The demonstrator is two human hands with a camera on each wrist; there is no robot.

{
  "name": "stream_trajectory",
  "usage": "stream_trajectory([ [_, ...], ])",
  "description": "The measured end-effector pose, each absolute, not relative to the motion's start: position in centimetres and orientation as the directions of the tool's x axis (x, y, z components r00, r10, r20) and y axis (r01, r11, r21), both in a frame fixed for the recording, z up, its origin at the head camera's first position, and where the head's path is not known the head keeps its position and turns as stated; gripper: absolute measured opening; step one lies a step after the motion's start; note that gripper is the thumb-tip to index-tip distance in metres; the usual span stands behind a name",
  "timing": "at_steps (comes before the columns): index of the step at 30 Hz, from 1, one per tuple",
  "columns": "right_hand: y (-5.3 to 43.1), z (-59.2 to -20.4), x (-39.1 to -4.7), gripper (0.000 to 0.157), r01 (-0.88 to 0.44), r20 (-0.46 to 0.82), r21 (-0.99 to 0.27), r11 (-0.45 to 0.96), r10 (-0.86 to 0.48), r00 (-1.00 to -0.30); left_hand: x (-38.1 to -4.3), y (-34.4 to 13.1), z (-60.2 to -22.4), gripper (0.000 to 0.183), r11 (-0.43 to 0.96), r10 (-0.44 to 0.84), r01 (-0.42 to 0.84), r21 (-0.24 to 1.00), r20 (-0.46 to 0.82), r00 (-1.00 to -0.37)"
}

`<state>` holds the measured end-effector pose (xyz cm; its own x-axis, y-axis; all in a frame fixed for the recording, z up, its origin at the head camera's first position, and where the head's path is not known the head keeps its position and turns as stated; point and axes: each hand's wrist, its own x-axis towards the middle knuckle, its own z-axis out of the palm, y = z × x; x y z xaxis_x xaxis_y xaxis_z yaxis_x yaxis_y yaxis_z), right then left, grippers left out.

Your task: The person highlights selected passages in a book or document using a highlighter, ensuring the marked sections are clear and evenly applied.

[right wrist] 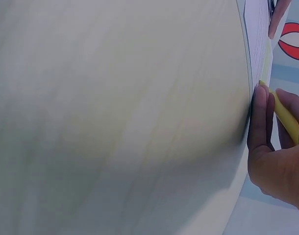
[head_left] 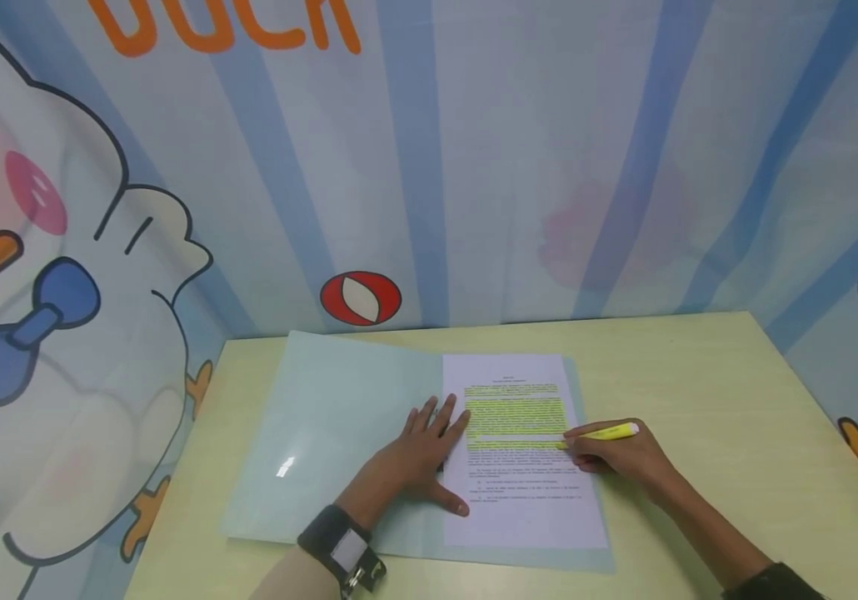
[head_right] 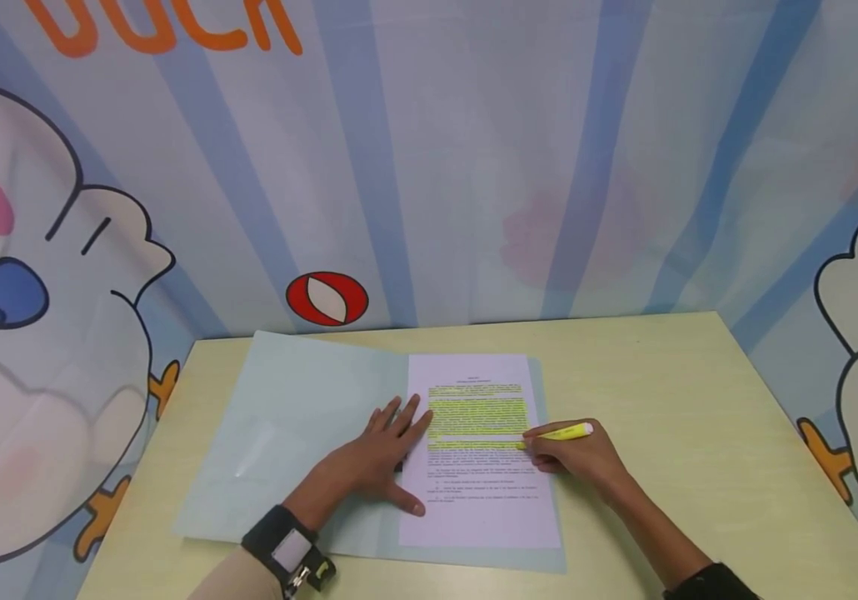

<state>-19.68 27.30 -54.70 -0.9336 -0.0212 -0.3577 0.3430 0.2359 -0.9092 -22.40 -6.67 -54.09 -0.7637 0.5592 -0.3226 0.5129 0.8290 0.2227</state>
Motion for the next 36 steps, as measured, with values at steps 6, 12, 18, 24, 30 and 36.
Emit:
stream_trajectory([
  [6, 27.5, -54.8, -19.7, 0.037, 0.343, -0.359, -0.909, 0.237, -0.026, -0.933, -22.3, -6.6, -54.2, 0.141, 0.83, 0.557, 0.514, 0.214, -0.32, -0.766],
  [12, 27.7, -54.8, -19.7, 0.038, 0.354, -0.368, -0.906, 0.233, -0.02, -0.929, -22.3, -6.6, -54.1, 0.141, 0.83, 0.557, 0.517, 0.208, -0.318, -0.767],
  [18, 27.9, -54.6, -19.7, 0.038, 0.358, -0.37, -0.904, 0.233, -0.013, -0.929, -22.3, -6.6, -54.0, 0.141, 0.83, 0.557, 0.517, 0.207, -0.319, -0.767],
  [24, 28.1, -54.5, -19.6, 0.039, 0.364, -0.375, -0.902, 0.232, -0.005, -0.927, -22.3, -6.6, -54.0, 0.141, 0.83, 0.557, 0.515, 0.213, -0.32, -0.766],
  [30, 28.4, -54.4, -19.6, 0.041, 0.37, -0.381, -0.901, 0.225, -0.005, -0.925, -22.2, -6.6, -53.9, 0.14, 0.831, 0.556, 0.512, 0.216, -0.323, -0.766],
  [36, 28.7, -54.3, -19.5, 0.041, 0.379, -0.388, -0.902, 0.21, -0.006, -0.921, -22.1, -6.6, -53.7, 0.14, 0.833, 0.553, 0.507, 0.221, -0.323, -0.768],
])
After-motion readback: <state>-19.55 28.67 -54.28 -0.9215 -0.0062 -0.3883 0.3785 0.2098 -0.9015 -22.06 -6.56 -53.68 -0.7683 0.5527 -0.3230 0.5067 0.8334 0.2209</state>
